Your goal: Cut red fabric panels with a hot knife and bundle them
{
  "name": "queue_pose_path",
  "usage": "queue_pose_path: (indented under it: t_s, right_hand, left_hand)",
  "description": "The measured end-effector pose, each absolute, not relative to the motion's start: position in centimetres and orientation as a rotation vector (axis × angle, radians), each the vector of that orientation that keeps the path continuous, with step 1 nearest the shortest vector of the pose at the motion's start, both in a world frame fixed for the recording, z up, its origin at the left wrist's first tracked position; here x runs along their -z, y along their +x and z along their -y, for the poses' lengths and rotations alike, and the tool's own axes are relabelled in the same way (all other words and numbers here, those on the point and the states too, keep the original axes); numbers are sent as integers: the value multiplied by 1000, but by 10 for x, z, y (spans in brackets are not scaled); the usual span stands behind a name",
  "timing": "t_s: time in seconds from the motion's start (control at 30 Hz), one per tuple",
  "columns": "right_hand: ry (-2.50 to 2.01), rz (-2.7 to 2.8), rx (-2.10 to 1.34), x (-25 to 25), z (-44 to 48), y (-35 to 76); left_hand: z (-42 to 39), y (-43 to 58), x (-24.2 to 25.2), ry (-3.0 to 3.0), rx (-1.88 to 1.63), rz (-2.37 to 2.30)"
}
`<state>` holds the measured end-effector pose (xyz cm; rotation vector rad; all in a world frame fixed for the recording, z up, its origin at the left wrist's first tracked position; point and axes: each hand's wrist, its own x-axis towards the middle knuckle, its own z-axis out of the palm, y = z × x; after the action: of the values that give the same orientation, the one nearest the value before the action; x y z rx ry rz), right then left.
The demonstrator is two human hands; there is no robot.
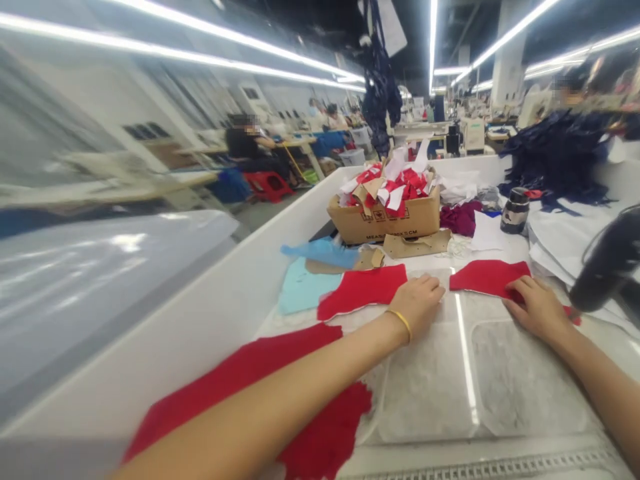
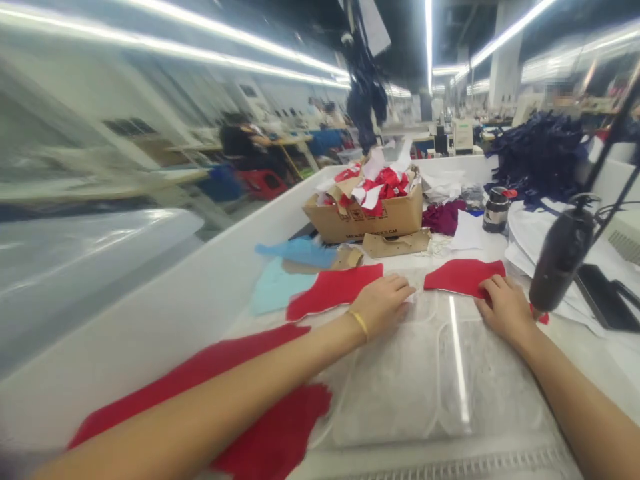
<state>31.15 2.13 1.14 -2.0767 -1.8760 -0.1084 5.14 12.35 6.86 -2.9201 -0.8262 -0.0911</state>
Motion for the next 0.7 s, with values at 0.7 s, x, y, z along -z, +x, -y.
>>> queue_pose_path:
  t_s: [0.7]
  right_hand:
    - [-2002, 1685, 3, -19, -22, 303]
  left_hand:
    - [-134, 70, -82, -2896, 655, 672]
